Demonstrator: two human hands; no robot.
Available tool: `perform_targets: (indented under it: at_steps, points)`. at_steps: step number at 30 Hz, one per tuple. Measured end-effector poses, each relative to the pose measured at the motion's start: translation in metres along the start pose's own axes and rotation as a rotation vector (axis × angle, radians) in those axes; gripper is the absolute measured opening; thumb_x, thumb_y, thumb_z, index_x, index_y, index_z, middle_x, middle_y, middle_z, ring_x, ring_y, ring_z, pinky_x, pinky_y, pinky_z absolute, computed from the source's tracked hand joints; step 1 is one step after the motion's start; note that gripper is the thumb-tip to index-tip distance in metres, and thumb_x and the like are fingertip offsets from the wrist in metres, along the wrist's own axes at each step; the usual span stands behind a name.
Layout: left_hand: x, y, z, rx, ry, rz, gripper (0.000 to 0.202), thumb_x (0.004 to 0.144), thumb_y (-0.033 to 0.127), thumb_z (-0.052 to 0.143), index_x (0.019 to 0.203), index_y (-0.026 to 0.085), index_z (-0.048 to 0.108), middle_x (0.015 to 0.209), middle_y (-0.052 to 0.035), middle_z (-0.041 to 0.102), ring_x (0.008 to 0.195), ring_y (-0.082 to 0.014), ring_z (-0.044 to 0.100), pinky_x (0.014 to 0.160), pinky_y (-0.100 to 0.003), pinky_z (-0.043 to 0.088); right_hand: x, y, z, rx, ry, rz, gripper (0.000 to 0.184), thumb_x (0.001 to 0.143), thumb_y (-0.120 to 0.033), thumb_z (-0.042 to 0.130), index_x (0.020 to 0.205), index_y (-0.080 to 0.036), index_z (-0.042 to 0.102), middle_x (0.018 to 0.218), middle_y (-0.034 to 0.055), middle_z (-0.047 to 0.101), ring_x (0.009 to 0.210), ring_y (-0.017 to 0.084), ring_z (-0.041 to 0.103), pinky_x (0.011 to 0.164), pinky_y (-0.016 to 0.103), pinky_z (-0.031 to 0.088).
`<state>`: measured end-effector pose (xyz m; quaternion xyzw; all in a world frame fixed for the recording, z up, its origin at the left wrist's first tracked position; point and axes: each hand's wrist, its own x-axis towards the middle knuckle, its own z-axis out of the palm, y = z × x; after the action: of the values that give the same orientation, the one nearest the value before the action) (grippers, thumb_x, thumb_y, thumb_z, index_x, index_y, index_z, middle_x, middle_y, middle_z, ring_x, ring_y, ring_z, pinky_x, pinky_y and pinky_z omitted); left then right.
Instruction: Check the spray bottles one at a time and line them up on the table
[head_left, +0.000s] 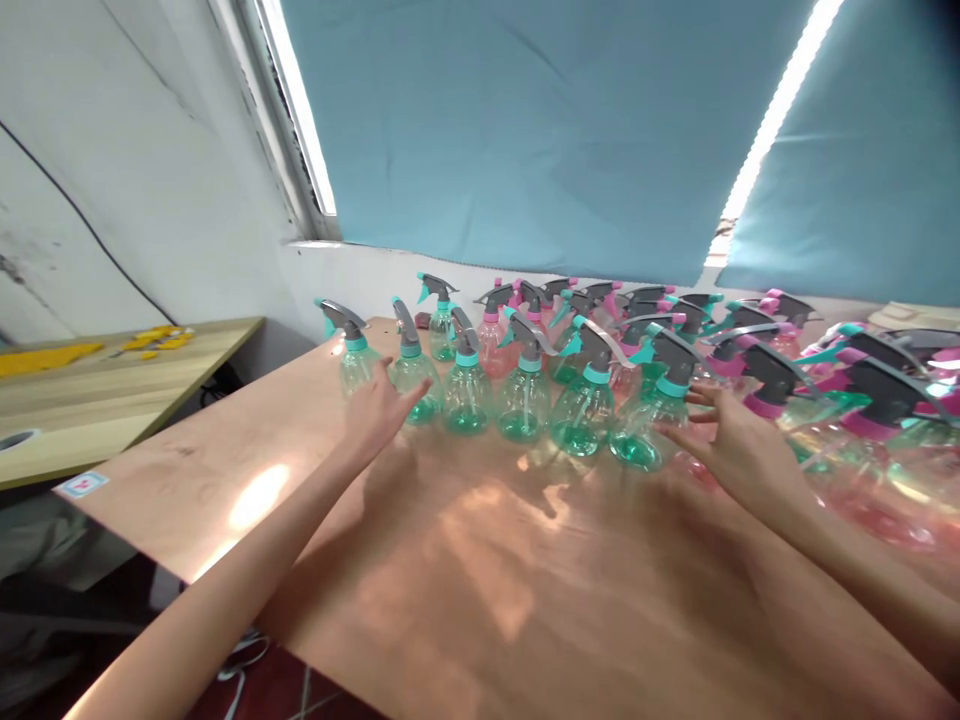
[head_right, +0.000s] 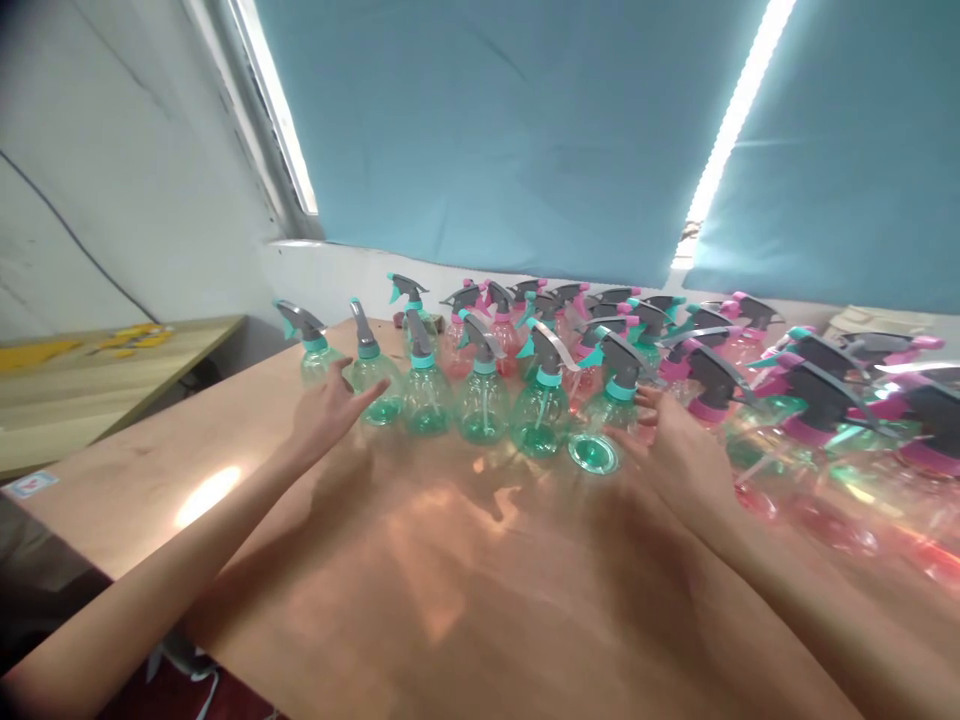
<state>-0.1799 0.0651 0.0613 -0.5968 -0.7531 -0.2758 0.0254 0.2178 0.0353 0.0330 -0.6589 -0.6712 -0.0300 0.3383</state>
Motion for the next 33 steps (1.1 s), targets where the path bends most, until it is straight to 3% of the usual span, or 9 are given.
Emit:
perform_targets:
  at_steps: [7, 11, 16, 22, 33]
  points:
    - [0.006, 0.002, 0.006, 0.042, 0.01, -0.023, 0.076, 0.087, 0.068, 0.049, 0.137, 0.01, 0.044, 0.081, -0.0099, 0.067, 0.085, -0.0385, 0.067, 0.071, -0.04, 0.047, 0.001, 0.0, 0.003, 0.012, 0.009, -0.007, 0.053, 0.086, -0.057, 0.053, 0.122, -0.019, 0.052, 0.123, 0.0155, 0.068, 0.097, 0.033, 0.07, 0.076, 0.043, 0.053]
    - [-0.004, 0.007, 0.003, 0.053, 0.041, -0.022, 0.075, 0.091, 0.066, 0.043, 0.14, 0.009, 0.037, 0.082, -0.0096, 0.067, 0.082, -0.0368, 0.068, 0.069, -0.039, 0.048, 0.002, 0.003, 0.006, 0.005, 0.01, 0.003, 0.055, 0.086, -0.057, 0.054, 0.125, -0.018, 0.051, 0.123, 0.015, 0.068, 0.098, 0.033, 0.07, 0.075, 0.043, 0.052]
    - [-0.029, 0.029, 0.0, 0.067, 0.053, 0.052, 0.064, 0.094, 0.062, 0.04, 0.139, 0.016, 0.037, 0.088, -0.0055, 0.067, 0.081, -0.0299, 0.069, 0.067, -0.033, 0.047, 0.001, 0.001, 0.004, 0.0, -0.002, -0.008, 0.055, 0.088, -0.053, 0.051, 0.129, -0.016, 0.048, 0.122, 0.0172, 0.068, 0.098, 0.034, 0.069, 0.075, 0.043, 0.051]
    - [-0.033, 0.057, 0.013, 0.159, -0.026, 0.103, 0.084, 0.081, 0.073, 0.054, 0.141, 0.017, 0.04, 0.069, -0.0043, 0.066, 0.076, -0.0354, 0.07, 0.065, -0.035, 0.047, 0.0, -0.001, 0.004, 0.003, 0.013, -0.019, 0.05, 0.089, -0.051, 0.049, 0.126, -0.017, 0.05, 0.124, 0.0173, 0.066, 0.098, 0.033, 0.069, 0.073, 0.043, 0.052]
    - [-0.032, 0.051, 0.016, 0.179, -0.042, 0.119, 0.069, 0.088, 0.062, 0.051, 0.138, 0.014, 0.042, 0.075, -0.0065, 0.069, 0.081, -0.0353, 0.07, 0.065, -0.035, 0.046, 0.001, 0.006, 0.01, 0.027, 0.036, -0.02, 0.069, 0.087, -0.065, 0.045, 0.128, -0.011, 0.052, 0.116, 0.0178, 0.069, 0.098, 0.035, 0.068, 0.075, 0.048, 0.053]
